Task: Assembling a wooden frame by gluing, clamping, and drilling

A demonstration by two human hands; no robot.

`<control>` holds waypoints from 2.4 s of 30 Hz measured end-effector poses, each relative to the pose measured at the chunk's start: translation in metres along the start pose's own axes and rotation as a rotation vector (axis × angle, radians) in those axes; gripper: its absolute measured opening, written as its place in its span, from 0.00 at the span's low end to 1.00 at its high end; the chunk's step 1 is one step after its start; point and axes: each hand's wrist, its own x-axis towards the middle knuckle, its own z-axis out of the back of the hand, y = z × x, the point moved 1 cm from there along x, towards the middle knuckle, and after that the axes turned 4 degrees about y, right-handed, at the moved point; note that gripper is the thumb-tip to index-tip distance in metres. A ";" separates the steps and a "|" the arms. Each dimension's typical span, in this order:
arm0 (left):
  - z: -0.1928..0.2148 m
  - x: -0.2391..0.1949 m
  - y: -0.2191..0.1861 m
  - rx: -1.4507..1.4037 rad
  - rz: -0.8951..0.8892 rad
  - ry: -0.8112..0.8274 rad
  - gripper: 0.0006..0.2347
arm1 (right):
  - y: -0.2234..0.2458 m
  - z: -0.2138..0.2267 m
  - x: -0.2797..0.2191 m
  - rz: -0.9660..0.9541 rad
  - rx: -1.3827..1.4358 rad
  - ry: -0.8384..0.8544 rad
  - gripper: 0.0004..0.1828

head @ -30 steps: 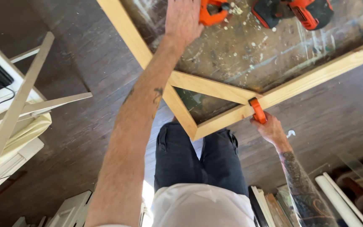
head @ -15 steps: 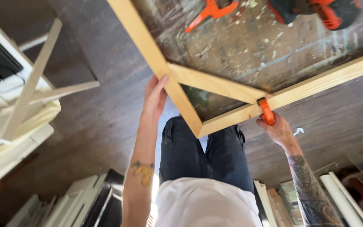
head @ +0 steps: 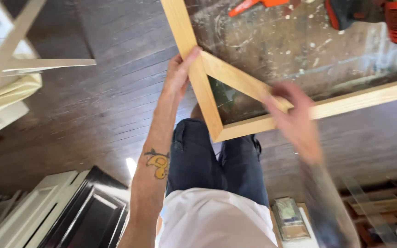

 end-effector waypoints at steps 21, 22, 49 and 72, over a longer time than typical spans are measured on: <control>-0.019 -0.020 -0.036 0.171 0.046 -0.107 0.26 | 0.041 -0.149 0.137 0.092 -0.025 0.311 0.23; -0.020 -0.019 -0.036 0.165 0.043 -0.116 0.27 | 0.039 -0.150 0.138 0.104 -0.018 0.298 0.23; 0.012 0.016 0.053 0.107 -0.155 -0.043 0.24 | -0.232 -0.040 -0.048 -0.543 -0.120 0.234 0.25; -0.033 -0.022 0.018 0.351 -0.159 -0.465 0.23 | -0.403 -0.122 -0.238 -0.775 -0.453 0.433 0.22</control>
